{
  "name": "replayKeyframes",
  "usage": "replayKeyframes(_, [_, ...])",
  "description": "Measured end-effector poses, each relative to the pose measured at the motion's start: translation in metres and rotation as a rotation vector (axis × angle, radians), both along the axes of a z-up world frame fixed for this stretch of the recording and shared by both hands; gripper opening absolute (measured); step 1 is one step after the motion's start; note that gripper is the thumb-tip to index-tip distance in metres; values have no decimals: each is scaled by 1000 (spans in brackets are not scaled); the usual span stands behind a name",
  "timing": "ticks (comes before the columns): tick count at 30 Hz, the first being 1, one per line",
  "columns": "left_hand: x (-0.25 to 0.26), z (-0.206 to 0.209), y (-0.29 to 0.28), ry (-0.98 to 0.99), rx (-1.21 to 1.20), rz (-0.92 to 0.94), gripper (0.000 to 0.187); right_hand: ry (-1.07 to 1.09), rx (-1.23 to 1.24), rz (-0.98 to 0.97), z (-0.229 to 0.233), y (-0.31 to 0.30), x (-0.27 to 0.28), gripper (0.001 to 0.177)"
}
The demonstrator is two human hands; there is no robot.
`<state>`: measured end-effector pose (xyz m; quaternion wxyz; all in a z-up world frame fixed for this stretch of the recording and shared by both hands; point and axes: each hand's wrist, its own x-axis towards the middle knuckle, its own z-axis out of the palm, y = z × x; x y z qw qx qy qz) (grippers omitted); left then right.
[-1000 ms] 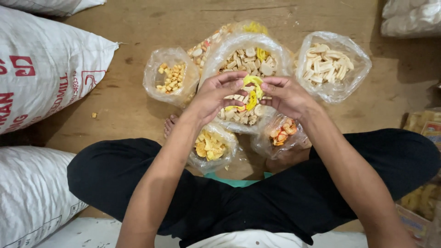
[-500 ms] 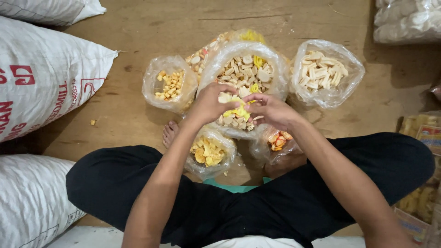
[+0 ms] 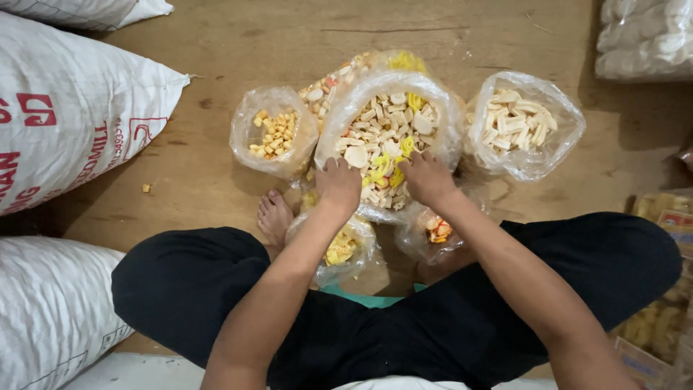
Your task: The person sits on the floor and sorts mixed snack pieces by hand into several clear plastic bags. They pick up pieces from a central bag and place them into surrounding bags based on type or color.
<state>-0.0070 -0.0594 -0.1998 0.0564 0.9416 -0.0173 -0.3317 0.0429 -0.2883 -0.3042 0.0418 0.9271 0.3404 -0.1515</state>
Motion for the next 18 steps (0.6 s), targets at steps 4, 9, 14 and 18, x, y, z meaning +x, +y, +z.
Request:
replayKeyframes(4, [-1,-16,-2,64,-89,65,43,-1,-14,97,0,13,-10,42])
replayKeyframes(9, [0,-7,-5,143,-43,59,41,443,350,-164,68,41,22,48])
replayKeyframes(14, [-1,-12,-7,153,-56,39,43,134,139,-228,54,29,45,57])
replayKeyframes(18, [0,19,-5,157,-90,42,40,275,-111,-362,58,45,56,75])
